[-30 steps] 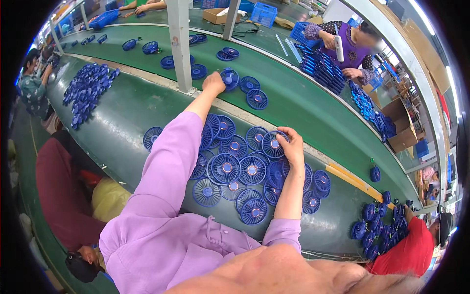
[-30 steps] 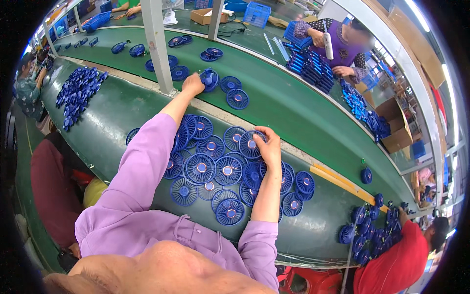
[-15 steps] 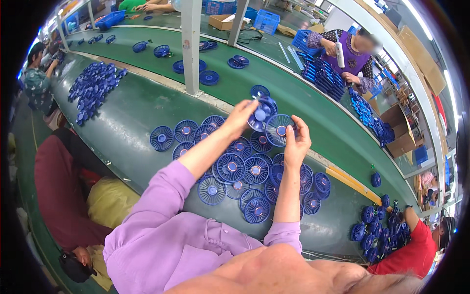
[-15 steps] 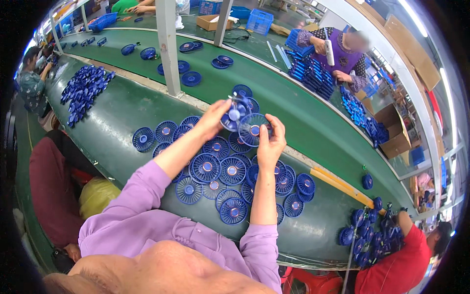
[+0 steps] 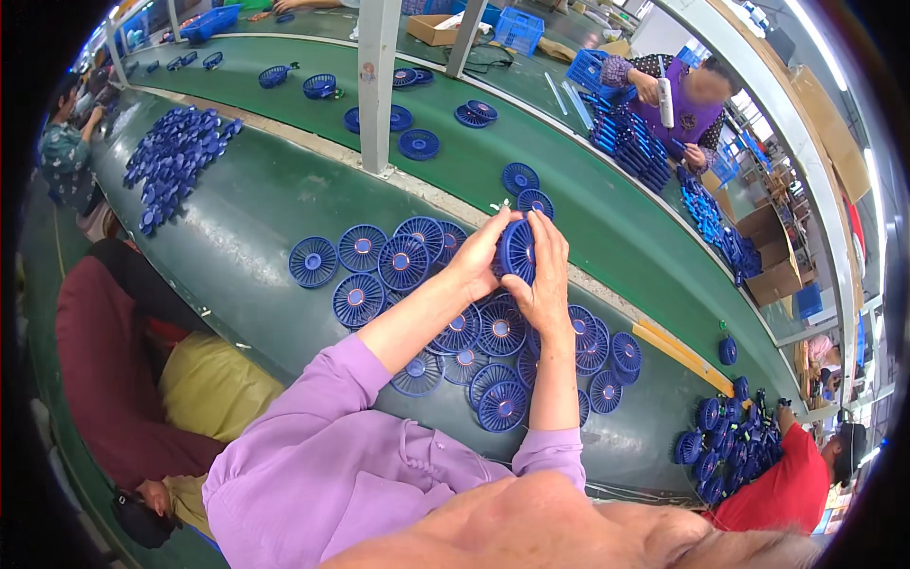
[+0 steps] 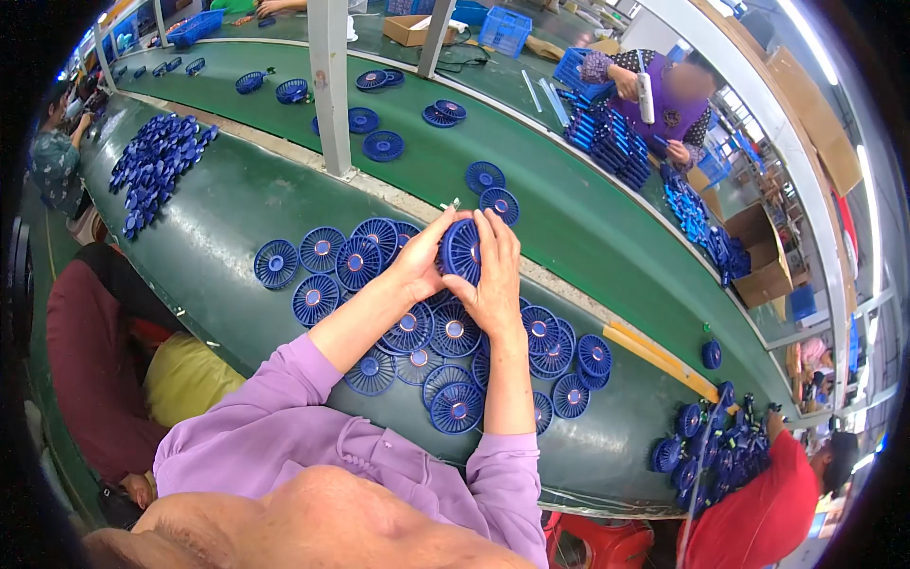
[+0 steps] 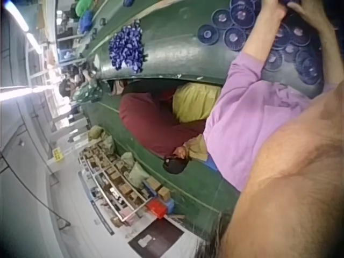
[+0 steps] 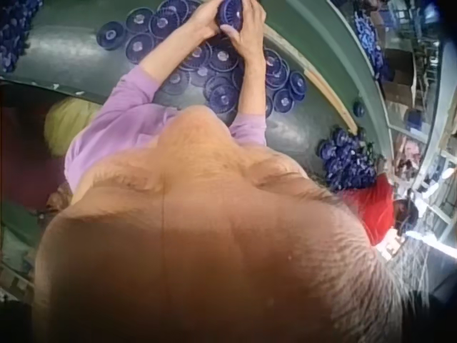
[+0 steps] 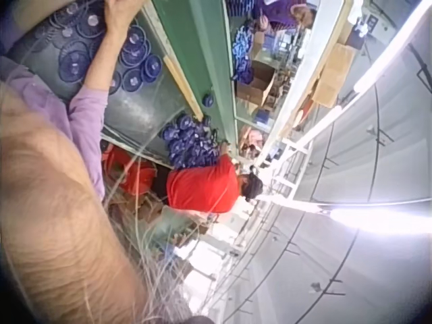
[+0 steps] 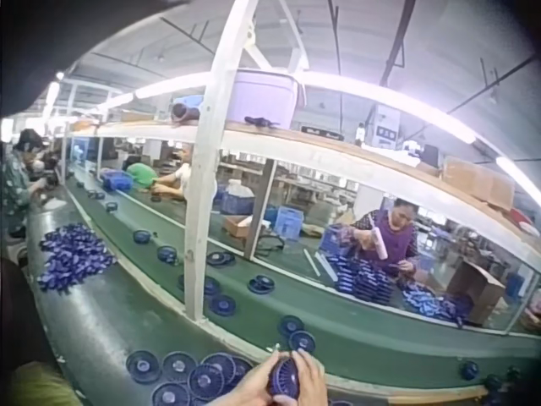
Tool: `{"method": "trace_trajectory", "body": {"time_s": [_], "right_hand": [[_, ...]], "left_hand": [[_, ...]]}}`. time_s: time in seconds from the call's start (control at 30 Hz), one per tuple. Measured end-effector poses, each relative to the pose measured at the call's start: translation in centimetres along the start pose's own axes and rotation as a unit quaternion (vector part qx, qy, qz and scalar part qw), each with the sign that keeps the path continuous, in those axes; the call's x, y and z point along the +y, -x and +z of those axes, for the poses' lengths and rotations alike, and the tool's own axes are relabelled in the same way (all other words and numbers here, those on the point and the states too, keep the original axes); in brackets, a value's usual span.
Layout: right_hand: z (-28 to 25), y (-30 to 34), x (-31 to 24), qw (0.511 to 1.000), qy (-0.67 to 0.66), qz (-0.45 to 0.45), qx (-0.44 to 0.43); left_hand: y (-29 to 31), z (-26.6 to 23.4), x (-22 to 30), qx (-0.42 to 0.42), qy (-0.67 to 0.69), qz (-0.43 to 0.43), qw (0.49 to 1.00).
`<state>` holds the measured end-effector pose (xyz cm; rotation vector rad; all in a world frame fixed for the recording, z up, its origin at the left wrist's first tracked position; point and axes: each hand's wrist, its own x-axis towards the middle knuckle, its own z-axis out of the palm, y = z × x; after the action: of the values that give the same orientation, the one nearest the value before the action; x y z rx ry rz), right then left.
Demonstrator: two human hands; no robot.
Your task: The person assembles small electric fans by picking up fan bodies and grilles, pressing the components together by hand, and placing the assembled units onto the conveyor belt.
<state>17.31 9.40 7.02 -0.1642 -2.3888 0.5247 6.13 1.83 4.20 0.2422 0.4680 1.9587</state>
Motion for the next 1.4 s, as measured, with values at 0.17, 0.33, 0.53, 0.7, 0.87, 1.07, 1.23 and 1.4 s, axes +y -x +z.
{"method": "trace_trajectory", "body": {"time_s": [0.17,0.33,0.53,0.7,0.87,1.07,1.23,1.4], "right_hand": [[2.7,0.4,0.1,0.976,-0.200,0.075,0.045],[4.5,2.1,0.7,0.850,-0.474,0.216,0.075],[3.1,1.6,-0.3,0.679,-0.676,0.283,0.049],[2.1,1.7,-1.1,0.709,-0.641,0.293,0.027],[2.5,0.9,-1.7,0.918,-0.377,0.117,0.050],[4.0,0.9,-2.1,0.865,-0.471,0.129,0.114],[3.8,1.2,0.1,0.833,-0.495,0.240,0.060],[0.3,0.1,4.4,0.940,-0.215,0.264,0.020]], "left_hand": [[1.4,1.8,-1.6,0.049,-0.211,0.225,0.950],[2.5,2.6,-2.1,0.048,-0.581,0.510,0.633],[3.2,3.2,-1.2,-0.006,-0.614,0.558,0.559],[2.7,3.2,-0.7,-0.033,-0.626,0.546,0.556],[2.4,2.9,-0.6,-0.002,-0.401,0.357,0.844],[2.0,2.3,-1.6,0.018,-0.493,0.489,0.719],[1.0,1.7,-1.2,0.019,-0.493,0.448,0.746],[0.3,0.1,-0.5,0.022,-0.602,0.368,0.708]]}}
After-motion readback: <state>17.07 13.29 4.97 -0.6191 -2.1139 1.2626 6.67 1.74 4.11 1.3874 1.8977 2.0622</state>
